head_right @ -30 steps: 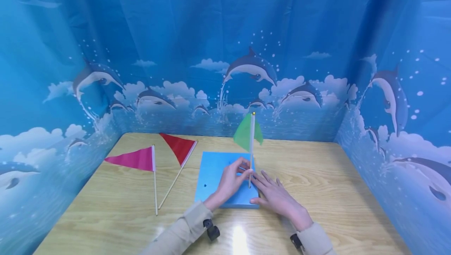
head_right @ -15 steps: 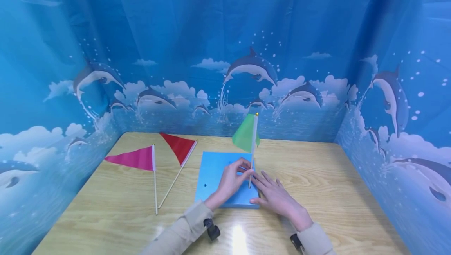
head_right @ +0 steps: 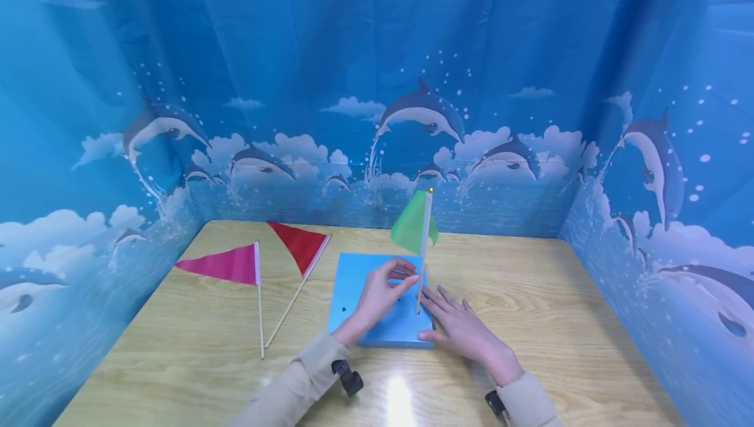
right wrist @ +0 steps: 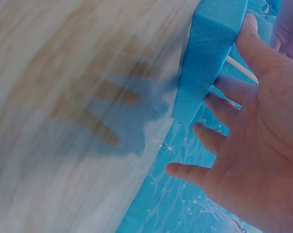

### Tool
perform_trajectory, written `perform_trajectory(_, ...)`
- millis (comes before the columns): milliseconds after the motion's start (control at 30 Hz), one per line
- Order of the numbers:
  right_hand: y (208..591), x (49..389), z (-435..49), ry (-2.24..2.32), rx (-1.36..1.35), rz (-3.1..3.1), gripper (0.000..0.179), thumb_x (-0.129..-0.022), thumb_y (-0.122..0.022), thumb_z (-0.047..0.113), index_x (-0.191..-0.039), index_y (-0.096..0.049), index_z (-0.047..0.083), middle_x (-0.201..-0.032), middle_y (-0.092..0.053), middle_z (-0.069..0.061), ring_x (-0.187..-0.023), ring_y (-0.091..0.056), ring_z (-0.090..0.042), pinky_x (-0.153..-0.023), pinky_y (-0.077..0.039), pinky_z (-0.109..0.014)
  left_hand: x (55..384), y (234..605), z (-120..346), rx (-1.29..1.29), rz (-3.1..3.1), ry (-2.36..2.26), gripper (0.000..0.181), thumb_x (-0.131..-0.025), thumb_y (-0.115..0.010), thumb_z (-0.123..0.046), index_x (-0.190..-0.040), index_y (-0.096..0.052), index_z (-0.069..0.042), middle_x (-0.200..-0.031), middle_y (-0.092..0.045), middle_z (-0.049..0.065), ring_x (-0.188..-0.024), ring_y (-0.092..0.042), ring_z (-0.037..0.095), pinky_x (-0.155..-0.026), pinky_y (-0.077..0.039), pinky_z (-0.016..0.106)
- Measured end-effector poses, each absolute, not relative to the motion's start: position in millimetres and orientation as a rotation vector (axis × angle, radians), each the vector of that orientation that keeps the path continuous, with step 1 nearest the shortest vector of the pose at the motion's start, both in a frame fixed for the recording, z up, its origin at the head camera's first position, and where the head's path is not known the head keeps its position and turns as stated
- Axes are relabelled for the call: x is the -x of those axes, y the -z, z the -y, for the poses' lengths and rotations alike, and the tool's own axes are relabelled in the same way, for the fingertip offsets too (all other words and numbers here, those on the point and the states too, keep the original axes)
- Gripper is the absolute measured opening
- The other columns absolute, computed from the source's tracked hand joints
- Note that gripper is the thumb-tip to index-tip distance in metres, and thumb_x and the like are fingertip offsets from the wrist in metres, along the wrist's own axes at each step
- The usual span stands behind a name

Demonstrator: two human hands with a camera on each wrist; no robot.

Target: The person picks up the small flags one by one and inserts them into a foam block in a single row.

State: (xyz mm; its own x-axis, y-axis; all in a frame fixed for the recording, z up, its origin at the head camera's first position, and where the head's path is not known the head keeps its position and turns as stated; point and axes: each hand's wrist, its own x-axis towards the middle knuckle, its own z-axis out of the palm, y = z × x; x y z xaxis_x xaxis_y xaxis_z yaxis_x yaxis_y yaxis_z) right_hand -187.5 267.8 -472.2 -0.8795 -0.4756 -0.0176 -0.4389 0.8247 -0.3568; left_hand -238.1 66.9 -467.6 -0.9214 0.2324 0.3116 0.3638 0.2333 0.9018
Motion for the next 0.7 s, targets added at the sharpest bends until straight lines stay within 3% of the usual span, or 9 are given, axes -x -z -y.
perform_trajectory(167,472.3,188.4,-266.9,0.526,0.735,-2.894,0.081,-0.095,-0.063,0.053,-0.157,-0.036,0.008,-0.161,-0.034,-0.018,-0.148,-0.024,-0.049,-0.108,-0.021,-0.081,244.7,458.7,-38.9,0.516,2.342,1.8,0.025,-0.097,-0.07,-0.031,-0.114,-0.07,-0.013,-0.107,-0.073,0.001,-0.096,-0.071,0.014,-0.08,-0.06,0.025)
perform_trajectory(533,473.8,189.5,-269.6,0.562,0.718,-2.859,0.079,-0.097,-0.061,0.051,-0.158,-0.033,0.01,-0.163,-0.03,-0.018,-0.149,-0.019,-0.048,-0.11,-0.015,-0.08,263.0,452.0,36.1,0.305,2.217,1.965,0.023,-0.098,-0.068,-0.014,-0.118,-0.067,-0.001,-0.11,-0.07,0.015,-0.097,-0.072,0.033,-0.079,-0.062,0.029)
perform_trajectory(700,474.7,189.5,-269.8,0.569,0.731,-2.867,0.079,-0.097,-0.062,0.051,-0.158,-0.034,0.009,-0.162,-0.03,-0.019,-0.149,-0.02,-0.049,-0.11,-0.016,-0.08,269.2,453.3,66.1,0.215,2.245,1.952,0.022,-0.099,-0.067,-0.011,-0.118,-0.067,-0.001,-0.109,-0.071,0.016,-0.098,-0.072,0.033,-0.08,-0.062,0.03)
